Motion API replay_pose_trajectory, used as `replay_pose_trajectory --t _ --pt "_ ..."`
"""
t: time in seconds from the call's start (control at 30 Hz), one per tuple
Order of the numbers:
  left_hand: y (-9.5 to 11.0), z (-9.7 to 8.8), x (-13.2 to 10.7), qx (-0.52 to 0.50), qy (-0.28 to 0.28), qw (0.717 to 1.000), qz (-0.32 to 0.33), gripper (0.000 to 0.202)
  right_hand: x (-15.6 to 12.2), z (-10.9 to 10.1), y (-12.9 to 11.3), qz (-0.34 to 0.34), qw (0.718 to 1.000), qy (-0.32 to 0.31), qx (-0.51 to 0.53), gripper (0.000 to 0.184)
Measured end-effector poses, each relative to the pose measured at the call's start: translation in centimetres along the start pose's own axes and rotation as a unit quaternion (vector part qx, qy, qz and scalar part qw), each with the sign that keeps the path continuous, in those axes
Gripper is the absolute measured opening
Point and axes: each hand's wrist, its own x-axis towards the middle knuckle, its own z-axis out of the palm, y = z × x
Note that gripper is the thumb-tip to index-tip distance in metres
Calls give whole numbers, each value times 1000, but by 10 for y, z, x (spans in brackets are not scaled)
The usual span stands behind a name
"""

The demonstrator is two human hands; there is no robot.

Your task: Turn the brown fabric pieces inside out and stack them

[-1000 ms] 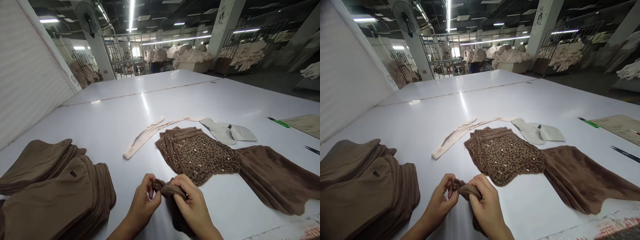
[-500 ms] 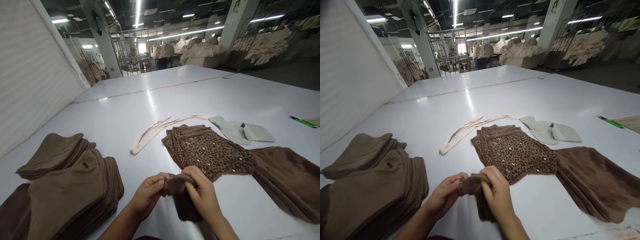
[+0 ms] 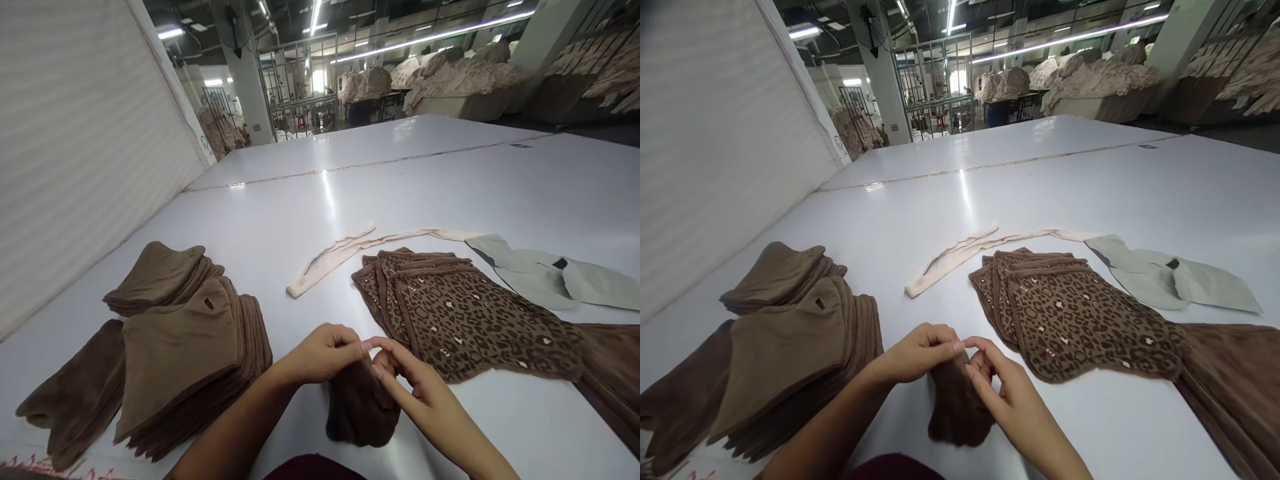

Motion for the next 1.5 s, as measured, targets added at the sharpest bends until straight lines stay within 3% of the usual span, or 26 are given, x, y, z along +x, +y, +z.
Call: replay_pose_trajectory --t 0.1,0.23,0.37,0.43,0.53,0.67,0.77,0.83,0.9,0.97,1.03,1.07,1.1,1.17,1.23,1.3,1.37,1.43,1.5 --pt "0 3 1 14 51 999 9 26 3 11 -2 -7 1000 1 22 26" --pt "-3 8 -3 37 17 997 69 25 7 22 1 -11 997 42 59 36" --pt "-6 10 -6 133 107 976 132 43 14 23 7 -9 990 79 113 20" --pt "-8 8 -6 162 125 968 145 35 15 21 8 -11 987 89 137 21" --pt "-12 8 -4 103 114 979 137 16 12 18 4 -26 981 100 166 21" --pt "-11 16 -2 34 152 977 145 17 6 24 -4 -10 974 48 219 23" --pt "-3 20 0 97 129 971 174 16 7 25 -7 -5 974 -9 227 29" --pt "9 18 2 139 108 965 196 15 10 16 -10 -18 980 -11 199 24" --pt "25 14 2 187 105 944 251 12 12 2 -19 -49 985 33 160 16" --pt "42 10 -3 237 102 901 348 17 9 -11 -32 -132 984 94 78 12" --pt "52 5 -15 274 86 860 421 23 0 -18 -45 -239 963 124 -32 24" --pt "53 2 -22 287 72 853 430 24 -5 -18 -49 -280 950 114 -83 29" --pt "49 -1 -29 301 53 857 414 25 -10 -16 -50 -299 943 85 -119 32" --pt "31 -8 -44 342 -7 884 317 27 -20 -8 -41 -269 953 -3 -140 31" --pt "5 -17 -56 388 -76 901 176 29 -24 -1 -18 -180 970 -71 -145 23" --pt "-18 -25 -62 416 -111 901 60 31 -24 0 11 -77 981 -49 -169 21" --pt "-31 -32 -59 418 -60 906 -9 29 -19 -4 39 8 977 34 -209 28" --pt "-38 -36 -49 414 56 907 -43 17 -12 -10 56 62 967 90 -232 36" --pt "-44 -39 -33 419 162 891 -65 22 -3 -12 62 88 961 107 -241 39"
